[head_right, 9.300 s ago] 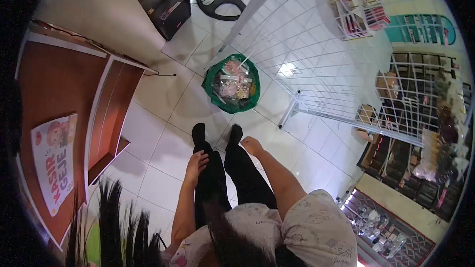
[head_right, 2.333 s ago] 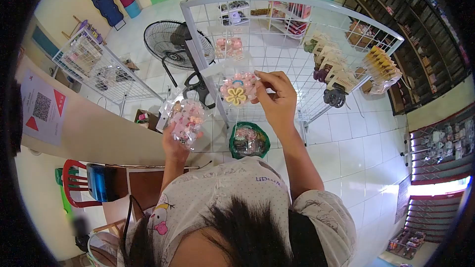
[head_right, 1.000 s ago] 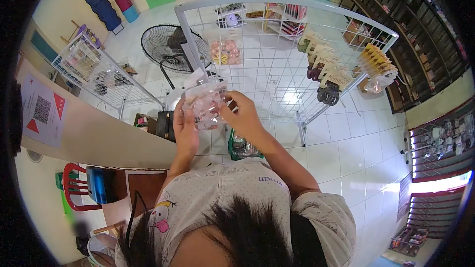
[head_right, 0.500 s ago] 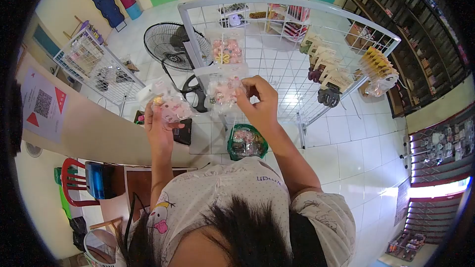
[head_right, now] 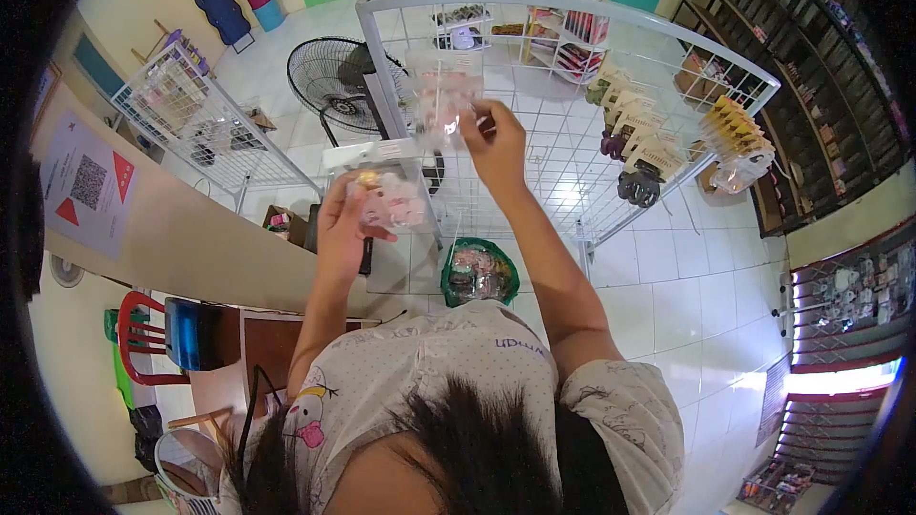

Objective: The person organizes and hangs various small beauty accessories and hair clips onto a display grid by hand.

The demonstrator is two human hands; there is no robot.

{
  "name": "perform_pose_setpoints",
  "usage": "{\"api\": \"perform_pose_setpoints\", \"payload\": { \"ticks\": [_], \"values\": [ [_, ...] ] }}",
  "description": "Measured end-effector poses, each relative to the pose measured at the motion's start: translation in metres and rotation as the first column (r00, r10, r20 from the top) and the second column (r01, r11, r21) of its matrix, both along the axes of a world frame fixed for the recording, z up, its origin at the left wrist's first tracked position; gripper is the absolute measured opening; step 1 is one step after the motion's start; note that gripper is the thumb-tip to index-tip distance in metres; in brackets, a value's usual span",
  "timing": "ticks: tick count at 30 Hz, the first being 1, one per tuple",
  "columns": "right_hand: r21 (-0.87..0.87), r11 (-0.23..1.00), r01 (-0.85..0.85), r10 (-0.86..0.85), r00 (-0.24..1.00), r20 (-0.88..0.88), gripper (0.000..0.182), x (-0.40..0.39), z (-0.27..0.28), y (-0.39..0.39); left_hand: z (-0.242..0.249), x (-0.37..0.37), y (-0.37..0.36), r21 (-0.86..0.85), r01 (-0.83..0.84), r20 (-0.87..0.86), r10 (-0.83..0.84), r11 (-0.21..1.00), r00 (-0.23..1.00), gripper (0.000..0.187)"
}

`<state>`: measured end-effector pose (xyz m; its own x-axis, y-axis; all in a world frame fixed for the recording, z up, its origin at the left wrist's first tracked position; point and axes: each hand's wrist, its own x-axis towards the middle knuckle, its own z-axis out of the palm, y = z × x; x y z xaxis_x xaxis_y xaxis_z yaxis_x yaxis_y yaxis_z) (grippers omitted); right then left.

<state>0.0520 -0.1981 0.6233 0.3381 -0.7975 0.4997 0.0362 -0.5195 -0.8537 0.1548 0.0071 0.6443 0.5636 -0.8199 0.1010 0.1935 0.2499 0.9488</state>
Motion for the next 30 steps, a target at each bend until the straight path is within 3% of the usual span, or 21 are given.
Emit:
{"api": "perform_pose_setpoints", "payload": {
  "ticks": [3,4,6,9,12,19,26,29,30],
  "values": [
    [-0.125,0.964,0.236,-0.237,0.972,0.007,0.031,0.012,-0.009,-0.011,-0.005,-0.011,-0.013,0.015,0.08,-0.019,-0.08,0.997,0.997,0.028],
    [-0.016,0.982,0.189,-0.189,0.981,0.045,0.032,0.005,-0.011,-0.004,-0.004,-0.012,-0.018,0.011,0.107,-0.014,-0.107,0.994,0.994,0.028],
    [0.184,0.981,0.066,-0.09,0.988,0.127,0.033,-0.012,-0.016,0.015,-0.007,-0.013,-0.026,0.017,0.119,0.032,-0.119,0.993,0.992,0.029],
    [0.193,0.886,-0.421,0.353,0.884,0.305,0.024,-0.032,0.007,0.046,-0.01,-0.013,-0.031,0.036,0.127,0.047,-0.129,0.991,0.991,0.03],
    [-0.014,0.971,-0.239,0.24,0.968,0.079,0.018,-0.033,0.021,0.049,-0.011,-0.016,-0.036,0.03,0.18,0.033,-0.181,0.983,0.983,0.03],
    [-0.13,0.983,-0.127,0.154,0.963,0.222,0.019,-0.024,0.037,0.043,0.003,-0.024,-0.05,-0.039,0.168,0.017,-0.167,0.985,0.986,0.032],
    [-0.118,0.992,-0.045,0.063,0.986,0.152,0.025,-0.019,0.035,0.032,-0.003,-0.013,-0.063,-0.028,0.24,-0.06,-0.241,0.97,0.969,0.034],
    [-0.115,0.993,-0.016,0.03,0.992,0.12,0.027,-0.012,0.027,0.027,-0.004,-0.015,-0.058,0.035,0.173,-0.005,-0.173,0.984,0.985,0.038],
    [-0.136,0.991,0.01,0.003,0.995,0.095,0.027,-0.007,0.025,0.021,-0.012,-0.014,-0.056,0.026,0.074,0.128,-0.076,0.997,0.989,0.039]
  ]
}}
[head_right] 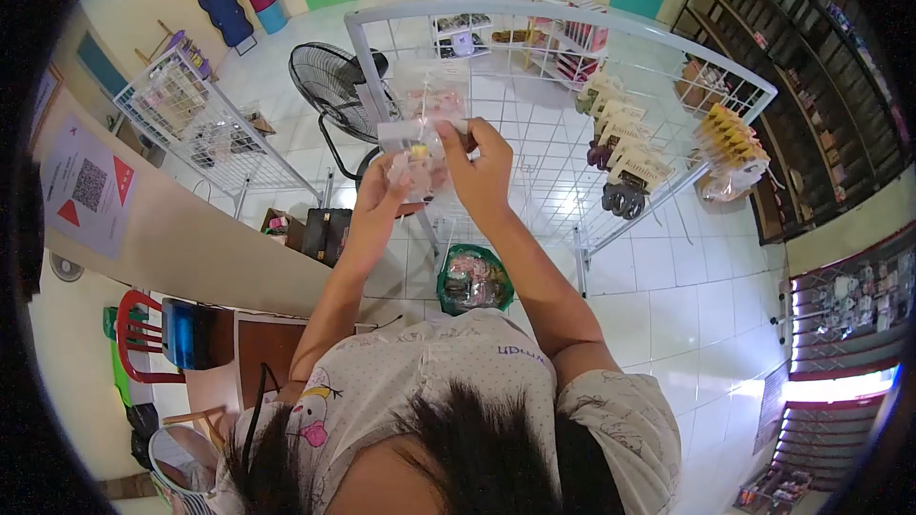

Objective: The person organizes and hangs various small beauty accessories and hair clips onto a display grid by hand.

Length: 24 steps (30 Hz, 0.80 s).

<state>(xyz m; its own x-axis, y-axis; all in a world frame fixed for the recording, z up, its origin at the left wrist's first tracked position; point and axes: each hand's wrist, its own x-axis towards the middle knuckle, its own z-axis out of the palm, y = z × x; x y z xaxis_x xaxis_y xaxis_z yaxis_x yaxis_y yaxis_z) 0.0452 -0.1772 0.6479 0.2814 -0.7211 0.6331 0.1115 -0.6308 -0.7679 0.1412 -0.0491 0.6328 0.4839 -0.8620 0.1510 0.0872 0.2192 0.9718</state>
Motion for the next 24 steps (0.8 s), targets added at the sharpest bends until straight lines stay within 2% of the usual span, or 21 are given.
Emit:
{"api": "perform_pose_setpoints", "payload": {
  "ticks": [2,4,5,6,8,10,12,13,15,17,18,19,22,24],
  "values": [
    [-0.049,0.996,0.075,-0.076,0.997,-0.018,0.027,0.012,0.0,-0.013,-0.021,0.005,0.007,-0.067,-0.183,0.247,0.194,0.981,0.949,0.041],
    [-0.099,0.982,0.162,-0.163,0.987,-0.004,0.028,0.026,0.001,-0.027,-0.019,0.006,0.025,-0.12,-0.199,0.215,0.221,0.973,0.951,0.043],
    [-0.176,0.966,0.192,-0.208,0.975,-0.079,0.021,0.027,-0.002,-0.035,-0.016,0.004,0.034,-0.144,-0.212,0.194,0.238,0.967,0.952,0.044],
    [-0.176,0.963,0.205,-0.211,0.977,-0.014,0.02,0.027,-0.004,-0.04,-0.013,-0.002,0.044,-0.09,-0.311,0.111,0.32,0.946,0.941,0.042],
    [-0.154,0.966,0.205,-0.194,0.977,0.085,0.023,0.026,-0.017,-0.035,-0.024,-0.002,0.068,-0.034,-0.355,-0.032,0.354,0.934,0.935,0.038],
    [0.013,0.991,0.134,-0.135,0.989,0.065,0.033,0.01,-0.029,-0.019,-0.043,-0.008,0.092,0.009,-0.41,-0.026,0.41,0.912,0.912,0.034],
    [0.203,0.979,-0.017,-0.007,0.993,0.115,0.025,-0.016,-0.057,0.006,-0.073,-0.018,0.115,0.106,-0.471,-0.028,0.476,0.876,0.879,0.033],
    [0.196,0.981,0.001,-0.016,0.997,0.073,0.015,-0.03,-0.077,0.018,-0.087,-0.026,0.126,0.164,-0.511,-0.061,0.526,0.844,0.848,0.032],
    [0.066,0.989,-0.136,0.146,0.971,-0.19,0.008,-0.061,-0.115,0.043,-0.115,-0.045,0.144,0.259,-0.568,-0.117,0.61,0.781,0.784,0.031],
    [0.191,0.944,-0.269,0.327,0.839,-0.435,0.006,-0.088,-0.158,0.069,-0.141,-0.065,0.162,0.34,-0.586,-0.153,0.658,0.735,0.737,0.031],
    [0.26,0.897,-0.357,0.442,0.715,-0.542,0.008,-0.102,-0.189,0.073,-0.155,-0.074,0.168,0.375,-0.592,-0.172,0.681,0.714,0.712,0.03],
    [0.372,0.863,-0.341,0.504,0.602,-0.619,0.009,-0.111,-0.209,0.08,-0.168,-0.082,0.173,0.412,-0.59,-0.196,0.7,0.694,0.687,0.03],
    [0.535,0.777,-0.332,0.623,0.288,-0.727,0.02,-0.135,-0.303,0.081,-0.197,-0.107,0.181,0.467,-0.589,-0.27,0.741,0.66,0.615,0.029],
    [0.623,0.766,-0.16,0.636,0.047,-0.77,0.029,-0.147,-0.388,0.067,-0.221,-0.119,0.187,0.505,-0.557,-0.299,0.739,0.659,0.603,0.03]
  ]
}}
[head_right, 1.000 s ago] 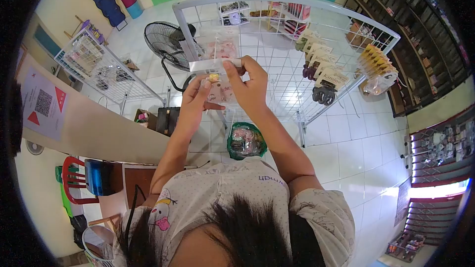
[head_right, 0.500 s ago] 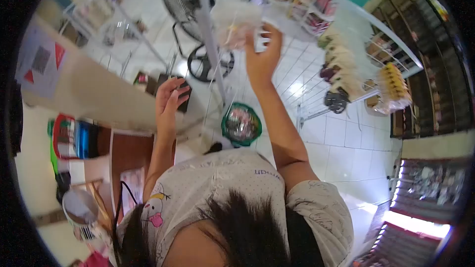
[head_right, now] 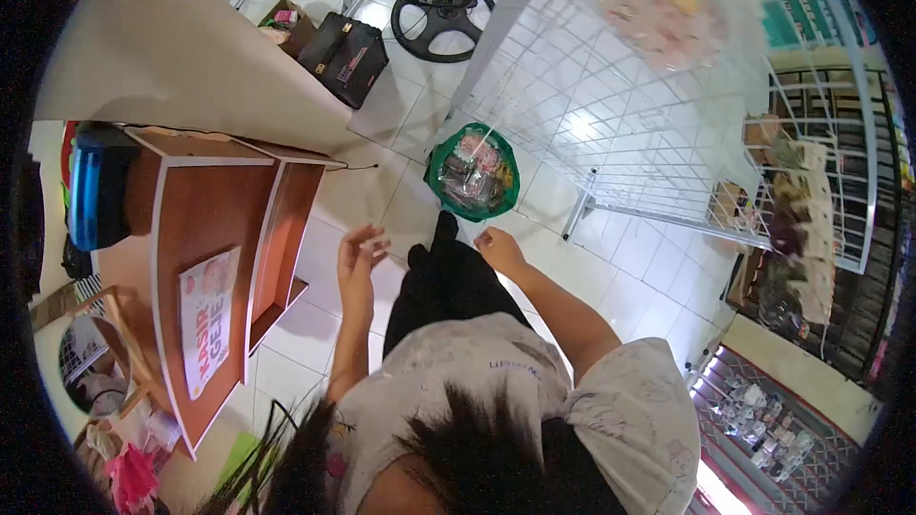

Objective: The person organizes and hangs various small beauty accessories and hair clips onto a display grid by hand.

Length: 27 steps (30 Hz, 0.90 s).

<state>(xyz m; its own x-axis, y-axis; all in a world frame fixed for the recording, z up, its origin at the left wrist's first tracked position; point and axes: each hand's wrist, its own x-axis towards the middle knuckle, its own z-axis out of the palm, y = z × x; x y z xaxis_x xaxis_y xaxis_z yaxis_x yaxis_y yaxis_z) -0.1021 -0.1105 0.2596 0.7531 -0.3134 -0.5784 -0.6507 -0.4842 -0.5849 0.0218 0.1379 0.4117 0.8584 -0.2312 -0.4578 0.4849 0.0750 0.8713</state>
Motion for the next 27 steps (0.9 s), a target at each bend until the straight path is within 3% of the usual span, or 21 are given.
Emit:
{"api": "perform_pose_setpoints", "payload": {
  "ticks": [1,2,4,8,9,11,12,13,14,16,19,21,23,25,26,27],
  "values": [
    [0.008,1.0,-0.003,0.004,0.988,-0.157,0.034,-0.005,-0.033,-0.004,-0.012,-0.005,0.004,-0.012,0.009,-0.054,-0.01,1.0,0.998,0.029],
    [0.074,0.983,0.17,-0.142,0.948,-0.284,0.037,-0.001,-0.056,-0.009,-0.027,-0.008,0.007,-0.028,0.014,-0.101,-0.017,1.0,0.995,0.027],
    [0.125,0.851,0.511,-0.373,0.754,-0.541,0.043,0.004,-0.106,-0.021,-0.053,-0.016,0.011,-0.022,0.015,-0.135,-0.018,1.0,0.991,0.027],
    [0.073,0.831,0.552,-0.485,0.782,-0.391,0.045,0.042,-0.184,-0.039,-0.123,-0.048,0.027,0.043,-0.035,-0.247,0.045,0.998,0.968,0.027],
    [-0.031,0.91,0.412,-0.393,0.84,-0.373,0.046,0.05,-0.233,-0.055,-0.136,-0.059,0.031,0.059,-0.058,-0.276,0.072,0.997,0.958,0.027],
    [0.052,0.753,0.656,-0.632,0.743,-0.219,0.045,0.086,-0.272,-0.063,-0.163,-0.079,0.037,0.085,-0.098,-0.34,0.122,0.992,0.933,0.028],
    [-0.211,0.875,0.436,-0.448,0.894,-0.01,0.042,0.096,-0.316,-0.081,-0.179,-0.089,0.038,0.097,-0.117,-0.392,0.146,0.988,0.908,0.029],
    [-0.495,0.843,0.21,-0.177,0.978,0.114,0.038,0.097,-0.368,-0.098,-0.195,-0.102,0.04,0.097,-0.142,-0.417,0.169,0.985,0.893,0.03],
    [-0.377,0.83,0.41,-0.397,0.91,0.115,0.039,0.108,-0.402,-0.111,-0.21,-0.113,0.041,0.097,-0.165,-0.441,0.191,0.982,0.877,0.03],
    [-0.143,0.631,0.763,-0.767,0.641,0.038,0.04,0.133,-0.45,-0.133,-0.235,-0.123,0.036,0.102,-0.195,-0.479,0.22,0.976,0.85,0.031],
    [-0.472,0.532,0.703,-0.793,0.609,0.013,0.047,0.171,-0.405,-0.101,-0.242,-0.132,0.023,0.095,-0.234,-0.522,0.248,0.968,0.816,0.03],
    [-0.57,0.654,0.497,-0.618,0.786,-0.024,0.048,0.166,-0.387,-0.089,-0.24,-0.129,0.012,0.08,-0.241,-0.523,0.246,0.967,0.816,0.03],
    [-0.328,0.545,0.771,-0.762,0.619,0.19,0.05,0.171,-0.392,-0.071,-0.237,-0.125,0.002,0.057,-0.262,-0.535,0.251,0.963,0.807,0.032],
    [0.016,0.558,0.83,-0.8,0.533,0.275,0.055,0.161,-0.4,-0.063,-0.235,-0.121,-0.004,0.031,-0.261,-0.53,0.237,0.965,0.814,0.033],
    [0.19,0.546,0.816,-0.823,0.48,0.305,0.058,0.155,-0.402,-0.062,-0.234,-0.119,-0.006,0.017,-0.26,-0.527,0.23,0.965,0.818,0.034],
    [0.188,0.429,0.883,-0.901,0.403,0.161,0.058,0.157,-0.402,-0.064,-0.236,-0.118,-0.006,0.008,-0.248,-0.538,0.213,0.969,0.816,0.036]
  ]
}}
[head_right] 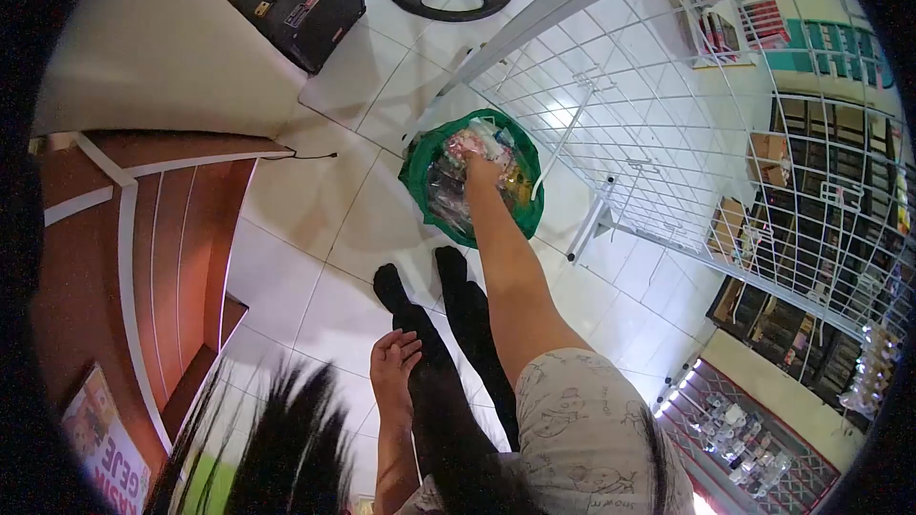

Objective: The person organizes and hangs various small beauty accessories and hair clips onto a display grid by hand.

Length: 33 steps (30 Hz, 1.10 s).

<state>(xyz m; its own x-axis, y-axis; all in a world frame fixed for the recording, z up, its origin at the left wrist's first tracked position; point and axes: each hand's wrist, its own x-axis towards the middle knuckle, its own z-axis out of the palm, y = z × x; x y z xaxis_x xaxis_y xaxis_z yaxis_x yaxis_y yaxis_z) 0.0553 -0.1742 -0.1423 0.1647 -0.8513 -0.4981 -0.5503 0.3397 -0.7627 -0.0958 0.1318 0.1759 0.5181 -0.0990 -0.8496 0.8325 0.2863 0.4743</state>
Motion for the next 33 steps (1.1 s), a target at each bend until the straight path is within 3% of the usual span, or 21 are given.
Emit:
{"api": "perform_pose_setpoints", "payload": {
  "ticks": [1,3,5,7,9,10,13,14,17,20,23,26,29,31,33],
  "values": [
    [0.122,0.985,0.118,-0.109,0.991,-0.077,0.059,0.002,0.001,-0.002,0.0,0.001,0.001,-0.004,0.005,0.015,-0.005,1.0,1.0,0.036],
    [0.025,0.989,0.146,-0.139,0.973,-0.183,0.053,0.002,0.017,0.005,0.0,0.003,0.002,-0.011,0.016,0.046,-0.016,1.0,0.999,0.035],
    [-0.152,0.988,-0.016,-0.001,0.994,-0.111,0.049,-0.017,-0.014,-0.024,0.003,0.007,0.002,0.009,0.007,0.045,-0.007,1.0,0.999,0.032],
    [-0.212,0.973,-0.086,0.063,0.991,-0.114,0.048,-0.028,-0.018,-0.049,0.0,0.005,0.005,0.031,0.0,0.028,-0.001,1.0,1.0,0.031],
    [-0.156,0.985,-0.075,0.047,0.984,-0.173,0.048,-0.031,-0.008,-0.065,-0.003,0.003,0.006,0.049,0.017,0.016,-0.018,0.999,1.0,0.032],
    [0.076,0.995,-0.07,0.07,0.998,0.004,0.048,-0.02,0.033,-0.057,-0.004,0.002,0.006,0.06,0.027,0.007,-0.027,0.998,1.0,0.033],
    [0.244,0.933,-0.264,0.222,0.957,0.184,0.048,-0.024,0.03,-0.07,-0.007,0.0,0.005,0.05,0.026,-0.006,-0.025,0.998,1.0,0.031],
    [0.355,0.921,-0.162,0.101,0.977,0.186,0.046,-0.024,0.032,-0.071,-0.009,0.0,0.004,0.052,0.031,-0.014,-0.03,0.998,0.999,0.03],
    [0.168,0.95,-0.264,0.245,0.961,0.127,0.039,-0.028,0.046,-0.064,-0.01,0.0,0.001,0.052,0.044,-0.028,-0.042,0.998,0.999,0.03],
    [-0.103,0.964,-0.244,0.228,0.963,-0.146,0.041,-0.028,0.027,-0.061,-0.006,0.005,-0.003,0.042,0.051,-0.011,-0.05,0.998,0.999,0.03],
    [-0.098,0.984,-0.149,0.146,0.988,-0.041,0.046,-0.037,0.033,-0.052,-0.002,0.009,-0.005,0.026,0.053,0.02,-0.053,0.998,0.998,0.029],
    [-0.031,0.998,-0.06,0.066,0.967,0.247,0.04,-0.045,0.077,-0.024,0.006,0.012,-0.004,0.029,0.06,0.027,-0.061,0.998,0.998,0.029],
    [0.033,0.991,-0.127,0.123,0.986,0.111,0.037,-0.076,0.108,-0.003,0.021,0.013,0.002,0.024,0.065,0.044,-0.066,0.998,0.997,0.029],
    [0.078,0.939,-0.334,0.32,0.935,0.154,0.039,-0.106,0.144,0.027,0.022,0.008,0.007,0.031,0.069,0.072,-0.071,0.997,0.995,0.031],
    [0.34,0.855,-0.391,0.345,0.919,0.19,0.036,-0.107,0.241,0.082,0.013,-0.002,0.018,0.044,0.105,0.065,-0.108,0.993,0.992,0.037]
  ]
}}
